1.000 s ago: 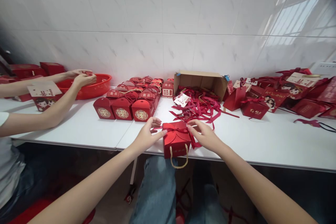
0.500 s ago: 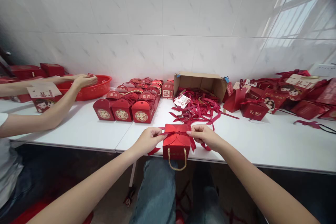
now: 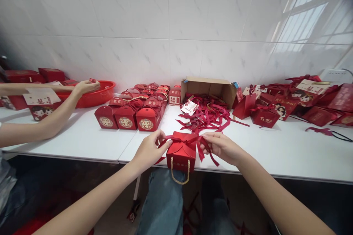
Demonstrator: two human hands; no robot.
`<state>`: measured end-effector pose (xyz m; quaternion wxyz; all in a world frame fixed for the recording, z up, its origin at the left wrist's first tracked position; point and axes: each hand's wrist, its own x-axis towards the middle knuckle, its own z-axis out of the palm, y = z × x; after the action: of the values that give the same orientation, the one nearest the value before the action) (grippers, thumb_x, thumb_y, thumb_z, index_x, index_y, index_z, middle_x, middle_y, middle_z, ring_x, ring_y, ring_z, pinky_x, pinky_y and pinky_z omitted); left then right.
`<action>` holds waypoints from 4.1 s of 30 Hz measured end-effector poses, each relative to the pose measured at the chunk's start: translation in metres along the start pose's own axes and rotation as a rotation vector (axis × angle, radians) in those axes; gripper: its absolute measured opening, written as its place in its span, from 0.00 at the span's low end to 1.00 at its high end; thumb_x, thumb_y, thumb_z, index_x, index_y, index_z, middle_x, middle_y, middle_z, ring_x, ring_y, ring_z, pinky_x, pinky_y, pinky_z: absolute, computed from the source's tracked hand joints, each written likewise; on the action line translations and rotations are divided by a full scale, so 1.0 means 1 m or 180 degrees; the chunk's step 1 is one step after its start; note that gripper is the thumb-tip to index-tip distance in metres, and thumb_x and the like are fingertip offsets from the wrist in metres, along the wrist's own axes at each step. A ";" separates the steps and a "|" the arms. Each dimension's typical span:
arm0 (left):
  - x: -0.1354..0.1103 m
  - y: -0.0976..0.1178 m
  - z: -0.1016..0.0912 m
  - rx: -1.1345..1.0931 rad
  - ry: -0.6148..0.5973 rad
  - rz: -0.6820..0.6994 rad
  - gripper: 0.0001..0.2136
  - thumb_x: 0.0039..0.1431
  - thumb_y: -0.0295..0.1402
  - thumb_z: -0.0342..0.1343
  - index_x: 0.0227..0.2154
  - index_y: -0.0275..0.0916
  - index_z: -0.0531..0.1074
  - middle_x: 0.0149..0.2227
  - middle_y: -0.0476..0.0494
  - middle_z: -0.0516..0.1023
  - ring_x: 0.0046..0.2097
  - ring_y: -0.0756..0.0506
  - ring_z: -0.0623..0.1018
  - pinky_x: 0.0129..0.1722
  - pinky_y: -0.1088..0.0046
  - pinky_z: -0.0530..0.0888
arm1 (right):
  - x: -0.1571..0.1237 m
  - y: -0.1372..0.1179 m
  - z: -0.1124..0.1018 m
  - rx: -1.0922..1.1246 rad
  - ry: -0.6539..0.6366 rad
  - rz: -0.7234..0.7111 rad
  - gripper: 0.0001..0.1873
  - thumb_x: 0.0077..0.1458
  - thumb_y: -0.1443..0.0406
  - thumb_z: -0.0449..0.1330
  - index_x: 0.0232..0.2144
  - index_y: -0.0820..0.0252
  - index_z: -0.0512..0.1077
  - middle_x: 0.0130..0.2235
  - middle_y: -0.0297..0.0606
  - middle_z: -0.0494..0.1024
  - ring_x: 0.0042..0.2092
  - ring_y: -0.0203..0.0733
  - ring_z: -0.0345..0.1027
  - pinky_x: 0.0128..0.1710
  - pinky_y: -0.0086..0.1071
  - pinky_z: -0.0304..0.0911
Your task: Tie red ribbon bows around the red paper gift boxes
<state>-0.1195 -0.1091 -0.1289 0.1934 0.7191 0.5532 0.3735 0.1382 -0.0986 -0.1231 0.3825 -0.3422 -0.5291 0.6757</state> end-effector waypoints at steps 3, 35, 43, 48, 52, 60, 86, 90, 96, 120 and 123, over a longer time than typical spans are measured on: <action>0.000 0.014 -0.003 0.0058 0.0260 0.0492 0.11 0.52 0.39 0.57 0.35 0.39 0.66 0.37 0.46 0.72 0.41 0.45 0.72 0.42 0.70 0.67 | -0.006 -0.011 0.006 0.0413 -0.0063 -0.0151 0.13 0.46 0.60 0.68 0.32 0.62 0.73 0.28 0.37 0.78 0.28 0.34 0.71 0.33 0.30 0.65; 0.026 0.009 0.001 -0.1283 -0.0437 -0.0629 0.13 0.44 0.37 0.59 0.33 0.39 0.65 0.33 0.47 0.72 0.40 0.44 0.72 0.43 0.67 0.67 | 0.028 0.024 0.048 -0.1310 0.1238 -0.1670 0.10 0.54 0.58 0.59 0.30 0.57 0.76 0.42 0.41 0.77 0.47 0.47 0.68 0.49 0.39 0.60; 0.012 0.003 -0.008 -0.1632 -0.1581 -0.1106 0.17 0.51 0.47 0.55 0.27 0.36 0.74 0.28 0.45 0.77 0.32 0.46 0.74 0.35 0.71 0.69 | 0.032 0.024 0.055 -0.1053 0.0639 -0.1308 0.12 0.56 0.56 0.55 0.32 0.58 0.70 0.28 0.38 0.78 0.33 0.43 0.72 0.37 0.36 0.65; 0.007 0.014 -0.020 -0.1764 -0.1547 -0.1094 0.14 0.49 0.44 0.59 0.23 0.36 0.72 0.23 0.50 0.70 0.25 0.51 0.68 0.28 0.75 0.65 | 0.042 0.024 0.057 -0.1491 0.0799 -0.1196 0.08 0.55 0.59 0.56 0.29 0.58 0.67 0.23 0.34 0.76 0.28 0.41 0.72 0.32 0.33 0.64; 0.004 0.023 -0.024 -0.1689 -0.1685 -0.1181 0.15 0.47 0.44 0.60 0.23 0.37 0.68 0.17 0.57 0.56 0.19 0.54 0.54 0.19 0.77 0.53 | 0.047 0.025 0.057 -0.1866 0.0756 -0.1331 0.07 0.54 0.61 0.56 0.29 0.58 0.68 0.22 0.32 0.73 0.26 0.40 0.70 0.29 0.32 0.62; 0.002 0.033 -0.038 -0.1497 -0.1733 -0.0722 0.14 0.51 0.44 0.58 0.22 0.37 0.70 0.23 0.52 0.69 0.28 0.51 0.66 0.30 0.75 0.63 | 0.048 0.028 0.059 -0.1853 0.0945 -0.1511 0.08 0.55 0.60 0.55 0.29 0.57 0.69 0.22 0.32 0.71 0.25 0.38 0.64 0.27 0.31 0.58; 0.011 0.022 -0.024 -0.0518 -0.0692 0.0019 0.20 0.44 0.38 0.65 0.42 0.40 0.75 0.44 0.42 0.79 0.48 0.40 0.75 0.49 0.65 0.70 | 0.042 0.034 0.075 -0.1607 0.0568 -0.1704 0.15 0.59 0.57 0.52 0.25 0.57 0.69 0.28 0.35 0.74 0.32 0.40 0.66 0.34 0.32 0.60; 0.007 0.017 -0.018 -0.0789 -0.0754 0.0020 0.14 0.48 0.38 0.62 0.38 0.39 0.78 0.41 0.44 0.81 0.45 0.41 0.77 0.47 0.68 0.71 | 0.042 0.035 0.073 -0.1364 0.0356 -0.1754 0.06 0.59 0.61 0.53 0.35 0.56 0.68 0.31 0.34 0.75 0.35 0.40 0.69 0.37 0.32 0.61; 0.007 0.014 -0.010 -0.1151 -0.0476 -0.0116 0.09 0.49 0.37 0.62 0.29 0.36 0.79 0.33 0.43 0.82 0.38 0.43 0.78 0.42 0.68 0.72 | 0.043 0.040 0.071 -0.0938 0.0514 -0.1576 0.11 0.57 0.61 0.56 0.35 0.53 0.54 0.26 0.27 0.70 0.29 0.38 0.67 0.33 0.31 0.61; -0.005 0.016 0.001 -0.1053 0.0140 0.0062 0.06 0.52 0.28 0.55 0.30 0.36 0.78 0.31 0.44 0.81 0.34 0.46 0.79 0.36 0.73 0.73 | 0.034 0.027 0.070 -0.1605 0.0988 -0.0834 0.05 0.51 0.64 0.62 0.26 0.58 0.77 0.53 0.43 0.69 0.55 0.49 0.62 0.56 0.45 0.54; -0.002 0.014 0.007 -0.1168 0.0221 0.0117 0.05 0.52 0.28 0.55 0.29 0.36 0.77 0.30 0.45 0.81 0.33 0.46 0.79 0.35 0.73 0.73 | 0.035 0.025 0.070 -0.1299 0.0777 -0.0537 0.07 0.52 0.63 0.61 0.27 0.59 0.77 0.60 0.44 0.61 0.61 0.50 0.53 0.60 0.45 0.48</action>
<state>-0.1054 -0.1147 -0.1243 0.2953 0.6683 0.4689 0.4962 0.0568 -0.1033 -0.1349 0.4215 -0.4461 -0.6312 0.4743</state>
